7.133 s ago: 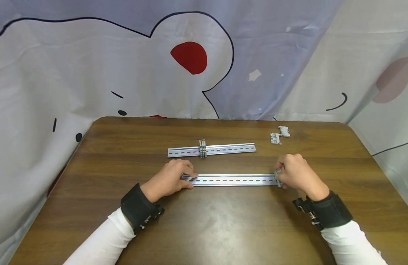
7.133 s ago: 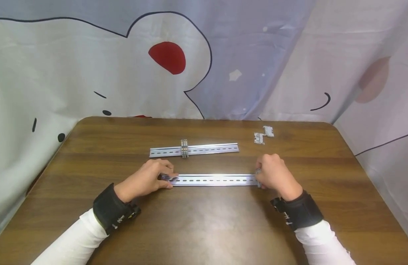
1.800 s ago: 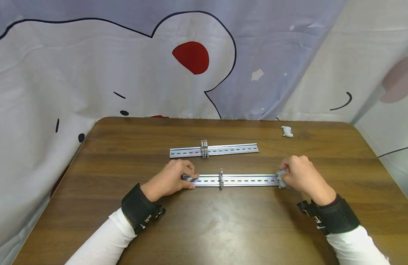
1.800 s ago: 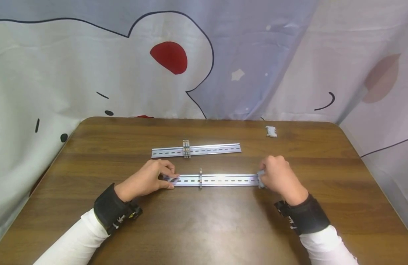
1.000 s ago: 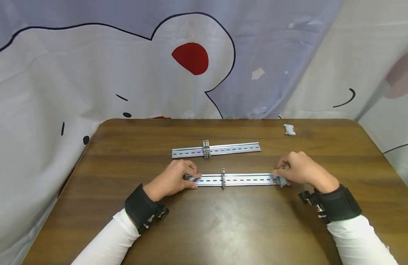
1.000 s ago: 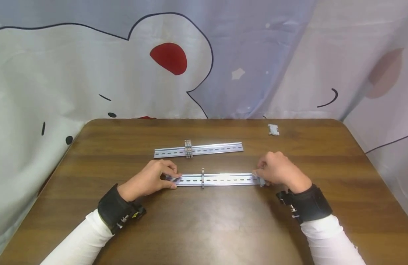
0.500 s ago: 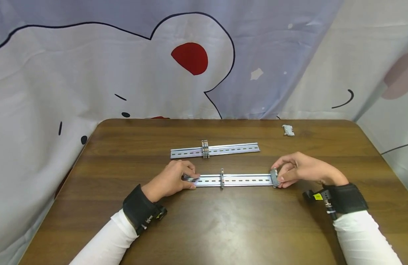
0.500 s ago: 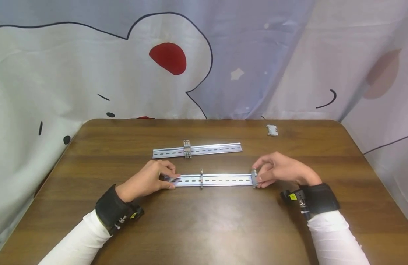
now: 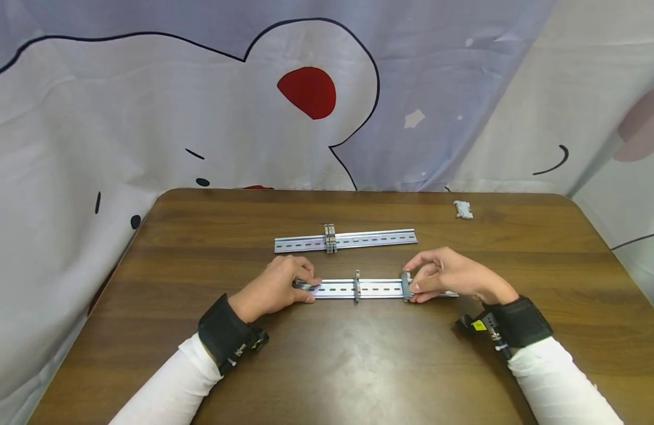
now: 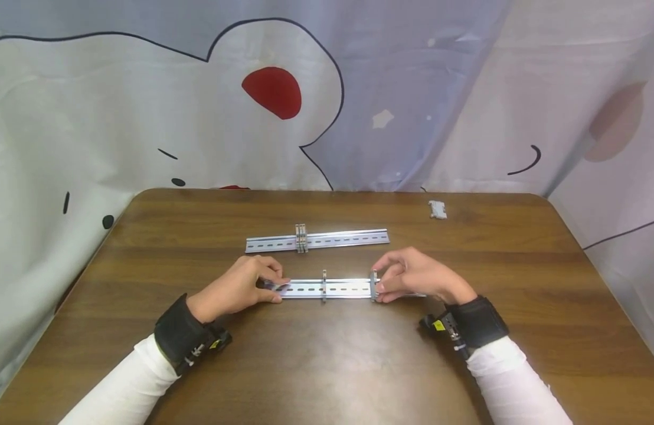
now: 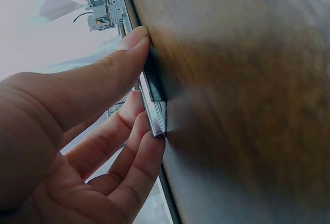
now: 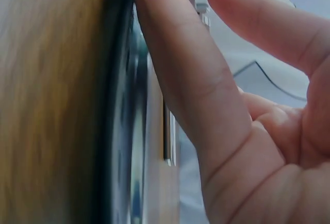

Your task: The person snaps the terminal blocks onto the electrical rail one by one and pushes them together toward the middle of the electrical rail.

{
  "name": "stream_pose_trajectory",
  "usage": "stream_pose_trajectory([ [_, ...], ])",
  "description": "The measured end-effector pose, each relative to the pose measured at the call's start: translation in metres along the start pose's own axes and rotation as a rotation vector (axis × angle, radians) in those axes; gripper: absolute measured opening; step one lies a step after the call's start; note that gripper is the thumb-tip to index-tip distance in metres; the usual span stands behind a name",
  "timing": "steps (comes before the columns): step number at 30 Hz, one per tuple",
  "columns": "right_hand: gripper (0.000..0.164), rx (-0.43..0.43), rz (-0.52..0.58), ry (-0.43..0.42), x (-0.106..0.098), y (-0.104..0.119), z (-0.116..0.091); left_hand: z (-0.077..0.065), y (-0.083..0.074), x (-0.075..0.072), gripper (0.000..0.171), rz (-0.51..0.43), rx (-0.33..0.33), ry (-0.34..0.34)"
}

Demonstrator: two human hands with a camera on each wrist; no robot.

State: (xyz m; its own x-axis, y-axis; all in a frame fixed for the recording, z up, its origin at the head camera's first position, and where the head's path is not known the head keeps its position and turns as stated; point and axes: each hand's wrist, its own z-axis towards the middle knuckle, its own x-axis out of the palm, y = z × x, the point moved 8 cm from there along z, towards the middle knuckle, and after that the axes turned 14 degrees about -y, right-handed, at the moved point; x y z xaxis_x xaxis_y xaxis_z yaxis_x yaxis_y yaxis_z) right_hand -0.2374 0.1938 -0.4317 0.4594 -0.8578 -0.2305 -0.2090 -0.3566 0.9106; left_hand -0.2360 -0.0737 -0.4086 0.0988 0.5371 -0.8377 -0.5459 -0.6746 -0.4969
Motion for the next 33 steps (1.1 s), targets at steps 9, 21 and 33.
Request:
stream_pose_trajectory([
  [9, 0.044, -0.007, 0.047, 0.010, 0.034, 0.014, 0.017, -0.001, 0.002, -0.001, 0.034, 0.004, -0.003, 0.007],
  [21, 0.041, -0.028, 0.087, 0.018, 0.064, 0.023, 0.031, 0.000, 0.000, 0.002, 0.035, -0.002, 0.002, 0.019],
  [33, 0.045, -0.028, 0.073, 0.012, 0.070, 0.023, 0.036, -0.001, 0.002, 0.000, 0.037, -0.010, -0.014, 0.023],
])
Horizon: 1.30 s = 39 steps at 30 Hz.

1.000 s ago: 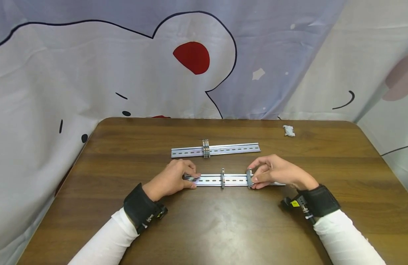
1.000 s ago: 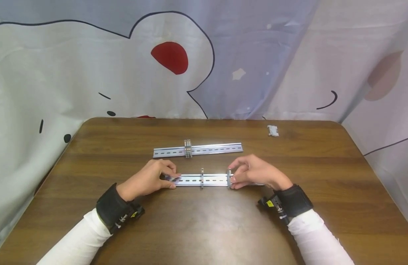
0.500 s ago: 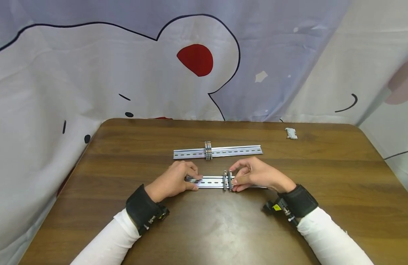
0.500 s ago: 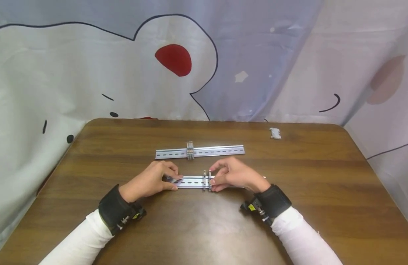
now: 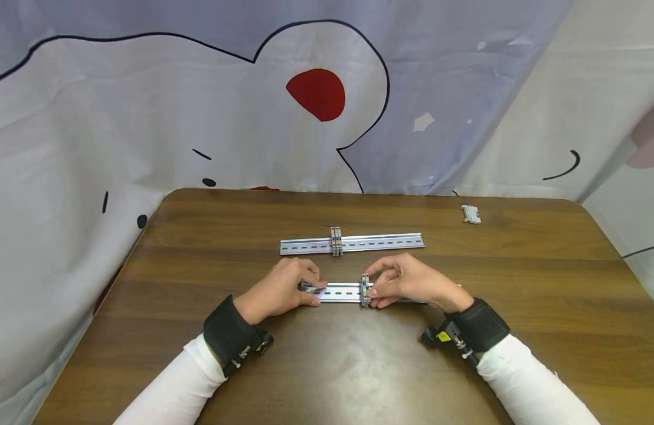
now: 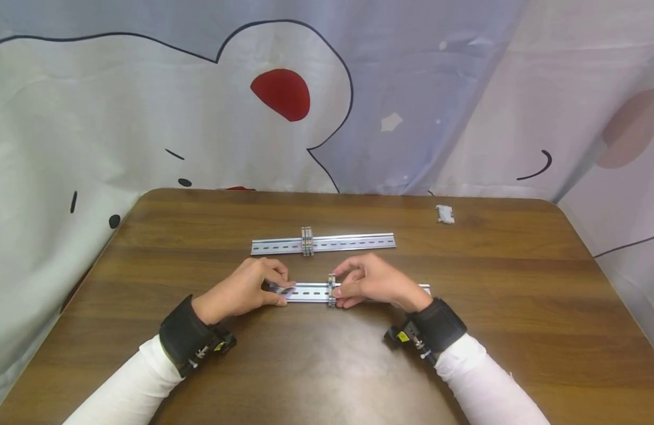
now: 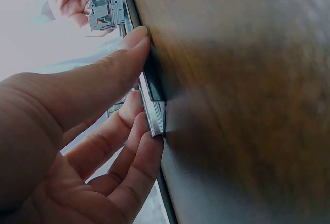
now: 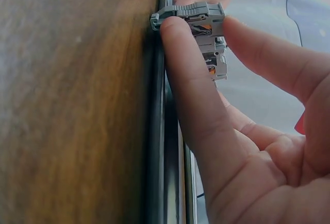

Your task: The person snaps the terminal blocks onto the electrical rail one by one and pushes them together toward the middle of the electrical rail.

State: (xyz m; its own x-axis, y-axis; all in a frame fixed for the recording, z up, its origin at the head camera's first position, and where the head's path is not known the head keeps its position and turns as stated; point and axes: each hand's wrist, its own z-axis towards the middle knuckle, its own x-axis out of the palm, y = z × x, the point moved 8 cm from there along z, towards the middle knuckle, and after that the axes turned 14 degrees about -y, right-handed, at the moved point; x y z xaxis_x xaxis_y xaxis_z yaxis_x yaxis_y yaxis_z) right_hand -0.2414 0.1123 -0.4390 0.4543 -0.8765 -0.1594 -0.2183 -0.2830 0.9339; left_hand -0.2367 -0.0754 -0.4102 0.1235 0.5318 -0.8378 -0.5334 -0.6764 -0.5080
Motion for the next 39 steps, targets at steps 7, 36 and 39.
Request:
stream_pose_trajectory([
  [7, 0.044, -0.031, -0.150, -0.121, -0.022, 0.006, -0.002, 0.000, 0.000, -0.001, 0.036, -0.020, 0.014, -0.012],
  [36, 0.050, 0.189, -0.770, -0.776, -0.266, -0.001, 0.023, 0.010, -0.001, -0.001, 0.036, -0.034, 0.028, -0.027],
  [39, 0.049, 0.205, -0.747, -0.763, -0.269, -0.005, 0.012, 0.012, -0.001, 0.000, 0.036, -0.034, 0.030, -0.023],
])
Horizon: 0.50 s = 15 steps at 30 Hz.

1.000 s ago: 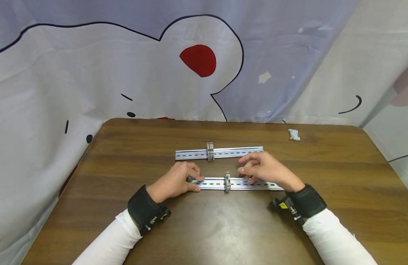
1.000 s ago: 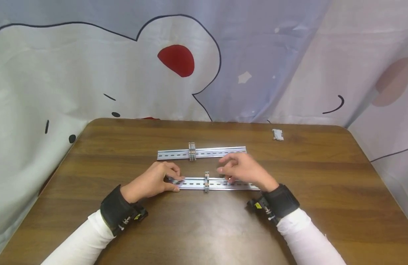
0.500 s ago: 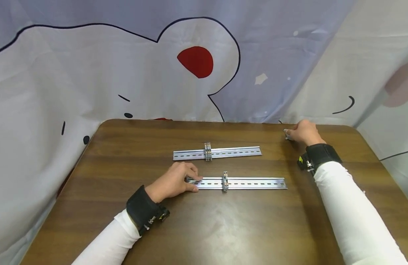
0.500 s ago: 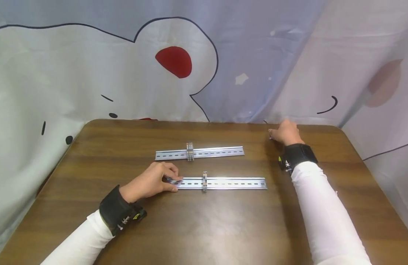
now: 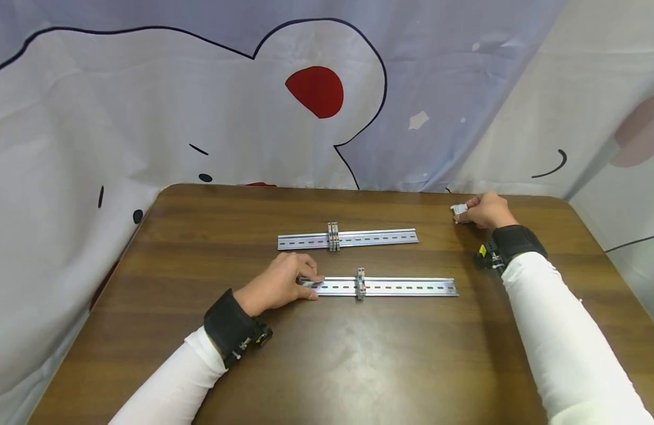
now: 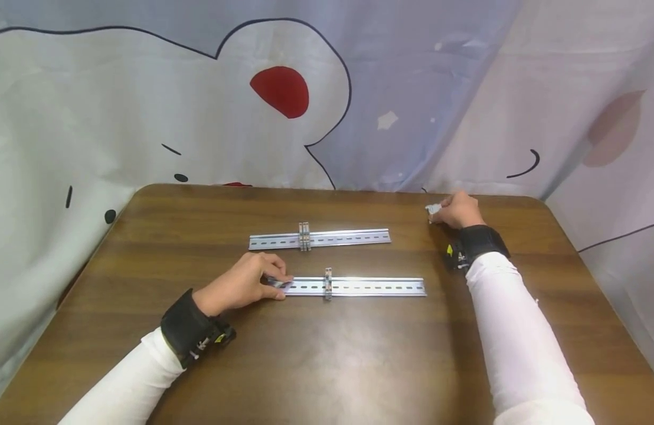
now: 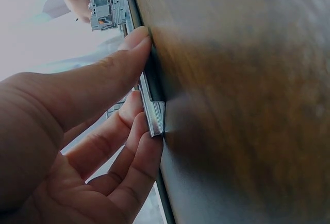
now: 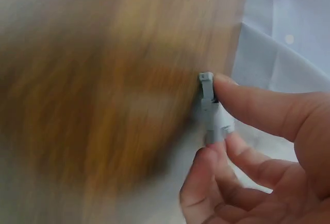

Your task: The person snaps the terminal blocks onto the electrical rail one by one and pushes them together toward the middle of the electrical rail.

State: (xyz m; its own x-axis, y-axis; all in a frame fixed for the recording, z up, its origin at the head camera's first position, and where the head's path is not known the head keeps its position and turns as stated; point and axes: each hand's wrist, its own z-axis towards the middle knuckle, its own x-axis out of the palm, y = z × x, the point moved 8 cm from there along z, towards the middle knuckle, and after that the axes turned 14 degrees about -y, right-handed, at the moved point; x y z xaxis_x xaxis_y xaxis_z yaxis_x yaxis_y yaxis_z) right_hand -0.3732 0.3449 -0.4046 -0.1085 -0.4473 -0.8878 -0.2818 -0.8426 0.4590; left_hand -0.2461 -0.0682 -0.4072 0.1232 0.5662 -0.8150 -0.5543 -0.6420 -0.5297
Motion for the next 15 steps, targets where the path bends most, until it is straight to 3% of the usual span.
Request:
stream_pose_trajectory([
  [6, 0.033, -0.135, -0.070, -0.088, -0.023, -0.010, -0.034, 0.003, -0.002, 0.000, 0.037, -0.007, 0.007, 0.003],
  [12, 0.037, -0.348, -0.136, -0.112, -0.028, -0.008, -0.094, 0.000, -0.001, -0.003, 0.038, -0.014, 0.003, 0.005],
  [15, 0.028, -0.413, -0.123, -0.164, -0.029, -0.004, -0.125, -0.001, 0.000, -0.006, 0.038, -0.014, 0.011, -0.012],
])
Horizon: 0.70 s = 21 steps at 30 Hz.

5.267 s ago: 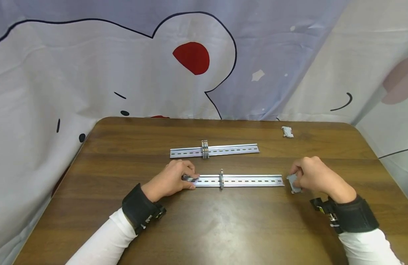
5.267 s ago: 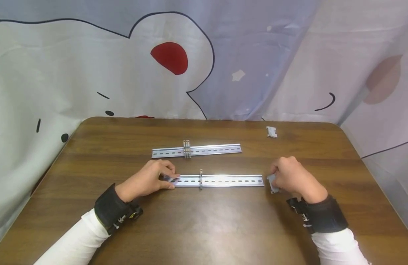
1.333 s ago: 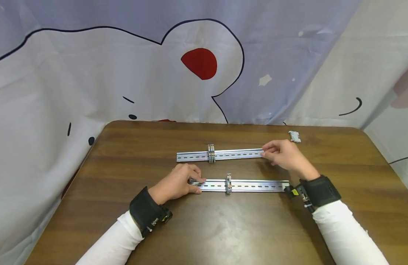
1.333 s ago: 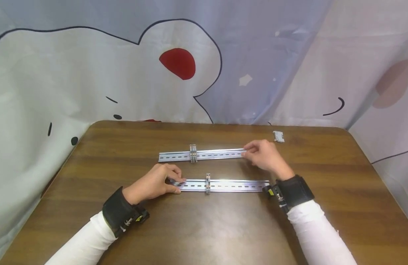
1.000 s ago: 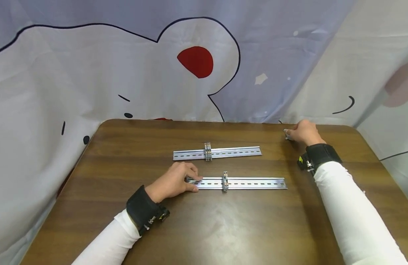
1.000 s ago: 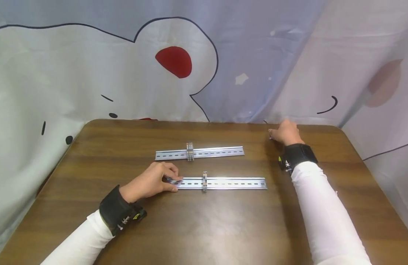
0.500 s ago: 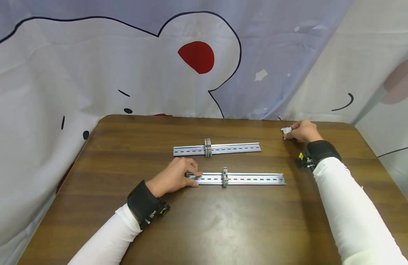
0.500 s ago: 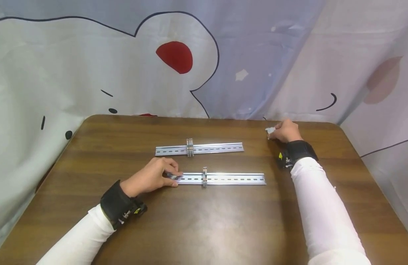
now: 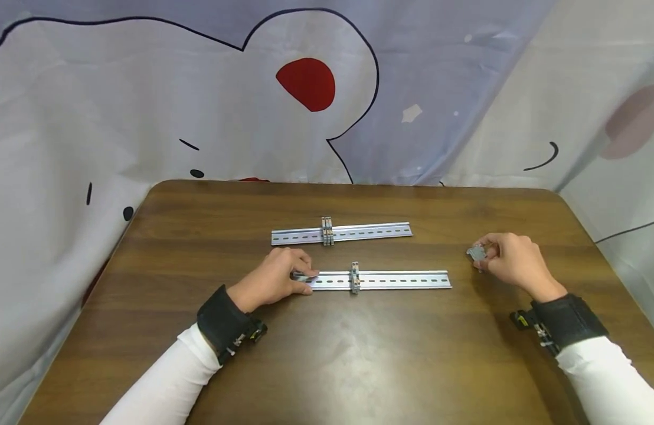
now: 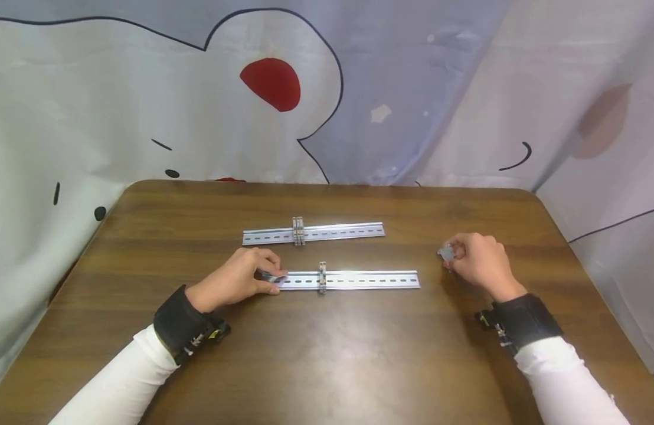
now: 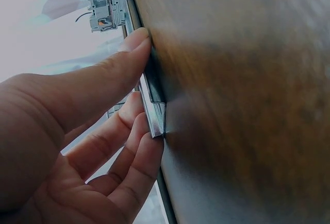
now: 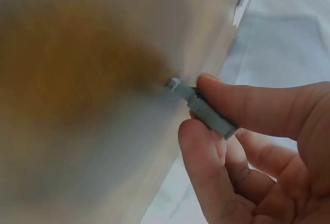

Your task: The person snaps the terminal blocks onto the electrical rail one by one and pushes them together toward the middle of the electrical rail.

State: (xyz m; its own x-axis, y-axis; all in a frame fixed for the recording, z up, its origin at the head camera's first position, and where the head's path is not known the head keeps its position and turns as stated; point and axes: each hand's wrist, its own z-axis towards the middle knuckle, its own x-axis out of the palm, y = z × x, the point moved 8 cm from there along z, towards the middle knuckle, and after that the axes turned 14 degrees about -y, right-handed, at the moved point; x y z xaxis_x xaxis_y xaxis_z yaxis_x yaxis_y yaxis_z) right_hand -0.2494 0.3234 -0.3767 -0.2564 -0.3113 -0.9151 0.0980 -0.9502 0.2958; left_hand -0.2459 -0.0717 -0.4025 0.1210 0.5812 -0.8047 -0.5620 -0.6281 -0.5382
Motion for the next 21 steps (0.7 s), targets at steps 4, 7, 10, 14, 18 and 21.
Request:
stream_pose_trajectory([
  [4, 0.022, -0.038, 0.047, -0.066, -0.005, 0.024, -0.025, 0.000, 0.000, -0.005, 0.036, 0.011, 0.023, -0.035],
  [7, 0.019, -0.049, 0.091, -0.077, -0.005, 0.040, -0.036, 0.000, 0.000, -0.007, 0.035, 0.005, 0.019, -0.036],
  [10, 0.018, -0.039, 0.135, -0.065, -0.001, 0.053, -0.040, 0.001, 0.001, -0.008, 0.035, 0.004, 0.007, -0.026],
  [14, 0.018, -0.060, 0.149, -0.095, 0.004, 0.066, -0.036, 0.000, 0.002, -0.007, 0.035, 0.021, -0.005, -0.017],
  [18, 0.015, -0.113, 0.094, -0.136, 0.007, 0.076, -0.030, 0.000, 0.002, -0.002, 0.035, 0.030, -0.014, -0.002],
  [21, 0.014, -0.129, 0.054, -0.131, 0.008, 0.079, -0.027, 0.000, 0.000, 0.000, 0.035, 0.026, -0.012, 0.002],
])
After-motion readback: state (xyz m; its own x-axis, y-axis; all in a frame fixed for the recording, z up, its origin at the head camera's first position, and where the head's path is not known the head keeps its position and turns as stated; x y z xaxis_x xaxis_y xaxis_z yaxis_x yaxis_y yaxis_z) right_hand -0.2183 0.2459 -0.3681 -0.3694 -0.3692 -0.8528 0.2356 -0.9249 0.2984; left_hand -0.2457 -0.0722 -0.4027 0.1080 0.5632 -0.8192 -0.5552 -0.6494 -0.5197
